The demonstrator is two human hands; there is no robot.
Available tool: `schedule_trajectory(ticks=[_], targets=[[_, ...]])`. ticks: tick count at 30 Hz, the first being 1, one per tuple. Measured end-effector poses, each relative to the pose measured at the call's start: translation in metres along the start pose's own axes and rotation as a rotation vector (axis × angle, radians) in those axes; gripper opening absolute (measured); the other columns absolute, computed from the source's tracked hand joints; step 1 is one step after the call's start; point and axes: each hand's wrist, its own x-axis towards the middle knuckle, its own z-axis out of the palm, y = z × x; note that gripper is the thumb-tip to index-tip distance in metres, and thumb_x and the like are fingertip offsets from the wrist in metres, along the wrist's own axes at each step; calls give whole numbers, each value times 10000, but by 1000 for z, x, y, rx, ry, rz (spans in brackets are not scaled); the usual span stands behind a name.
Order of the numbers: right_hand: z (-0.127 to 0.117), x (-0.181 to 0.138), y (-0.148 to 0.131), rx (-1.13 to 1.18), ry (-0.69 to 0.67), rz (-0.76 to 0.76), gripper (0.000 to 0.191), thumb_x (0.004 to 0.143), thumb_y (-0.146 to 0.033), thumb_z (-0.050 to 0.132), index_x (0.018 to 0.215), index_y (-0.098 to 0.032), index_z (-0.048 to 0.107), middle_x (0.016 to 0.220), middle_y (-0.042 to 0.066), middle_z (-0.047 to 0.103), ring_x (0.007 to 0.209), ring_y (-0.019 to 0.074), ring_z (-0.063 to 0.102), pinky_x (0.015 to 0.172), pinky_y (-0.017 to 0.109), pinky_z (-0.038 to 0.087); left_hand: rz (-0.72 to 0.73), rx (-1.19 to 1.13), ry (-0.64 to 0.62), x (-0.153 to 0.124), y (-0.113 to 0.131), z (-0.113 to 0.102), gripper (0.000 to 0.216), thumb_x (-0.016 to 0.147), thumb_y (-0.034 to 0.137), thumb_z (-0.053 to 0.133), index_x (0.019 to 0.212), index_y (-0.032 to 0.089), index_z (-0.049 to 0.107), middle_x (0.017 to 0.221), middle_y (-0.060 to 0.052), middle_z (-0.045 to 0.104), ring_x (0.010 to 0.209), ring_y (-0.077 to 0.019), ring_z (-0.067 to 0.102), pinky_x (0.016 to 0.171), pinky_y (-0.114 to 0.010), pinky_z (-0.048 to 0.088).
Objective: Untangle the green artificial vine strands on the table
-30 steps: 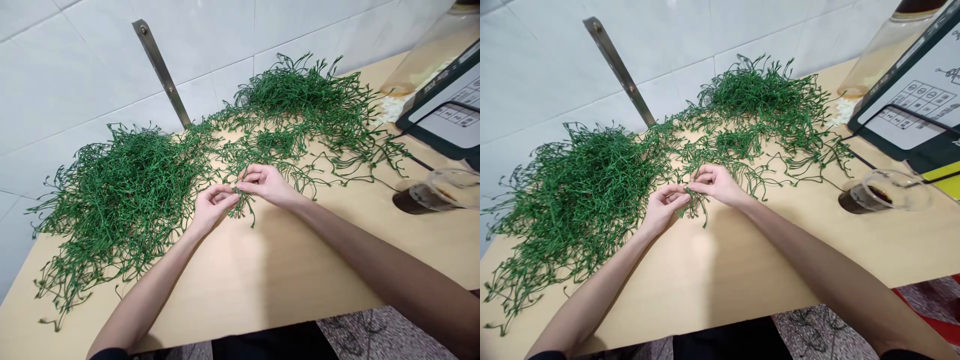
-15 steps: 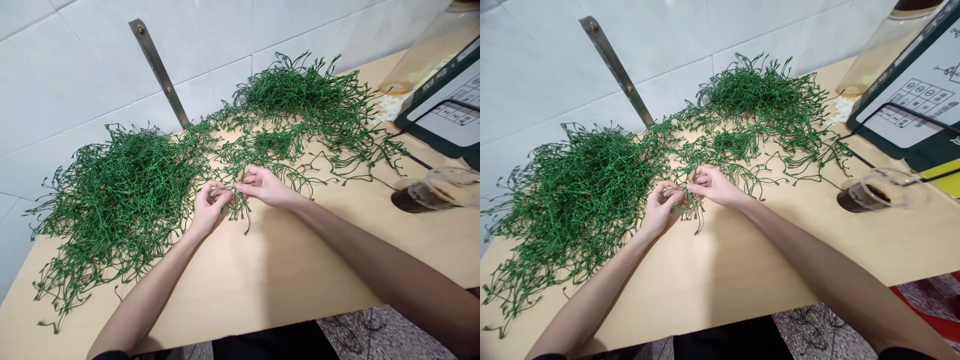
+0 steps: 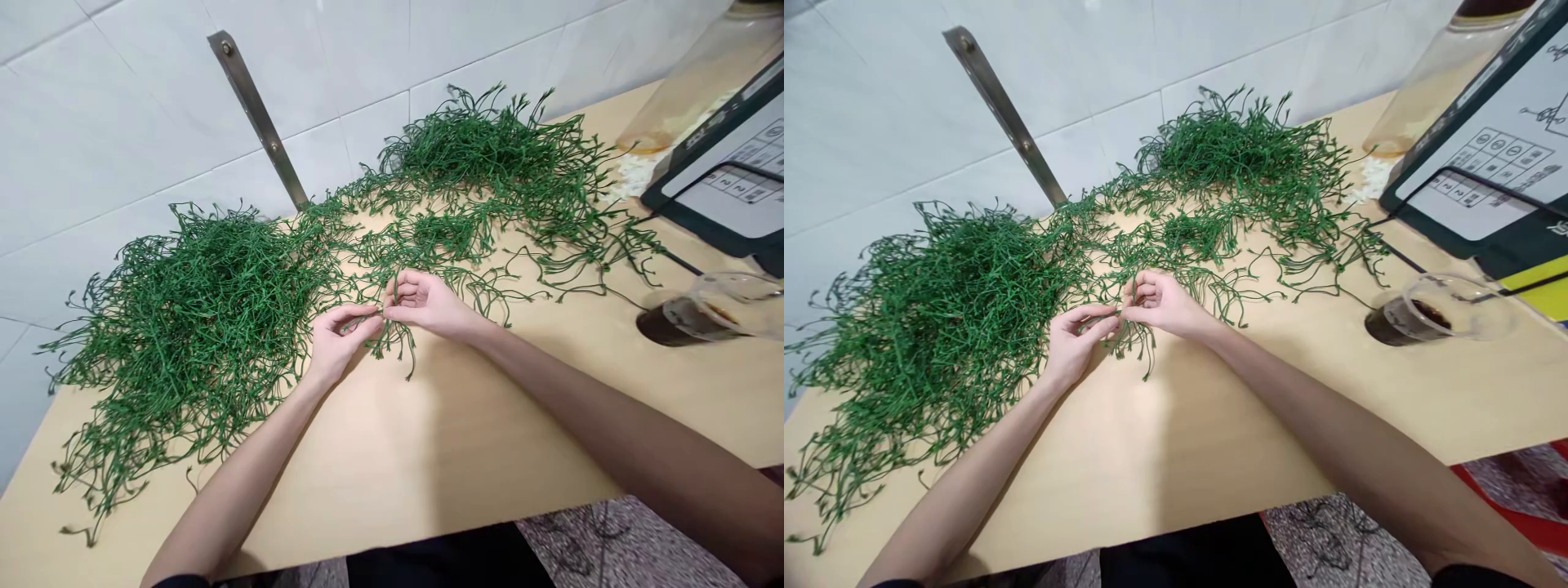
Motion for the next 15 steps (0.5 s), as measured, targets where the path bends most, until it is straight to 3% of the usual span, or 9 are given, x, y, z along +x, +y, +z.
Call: schedule_trajectory(ticks=[5,10,15], targets=[[1,0,-2,-22,-12,11,367,587,-190,842,828,-181,566,763,-24,660,710,113,641,743,281,532,-22,-67,9,-1,5,4,278,640,369,861,714,133,733,637,-34,722,554,-125,663,590,-246,576],[2,-2,-6,-12,-20,52,311,638,-181,794,837,-182,555,755,-32,655,722,107,643,757,273,525,14,-28,52,0,4,3,376,604,319,882,892,157,701,765,-39,757,676,-149,710,629,-246,590],[3,-1,-4,-6,-24,89,330,654,-210,792,848,-193,526,731,-39,666,695,109,645,753,287,529,130,45,65,0,-1,1,264,636,282,859,824,161,718,814,-47,752,755,-158,721,715,-265,596]])
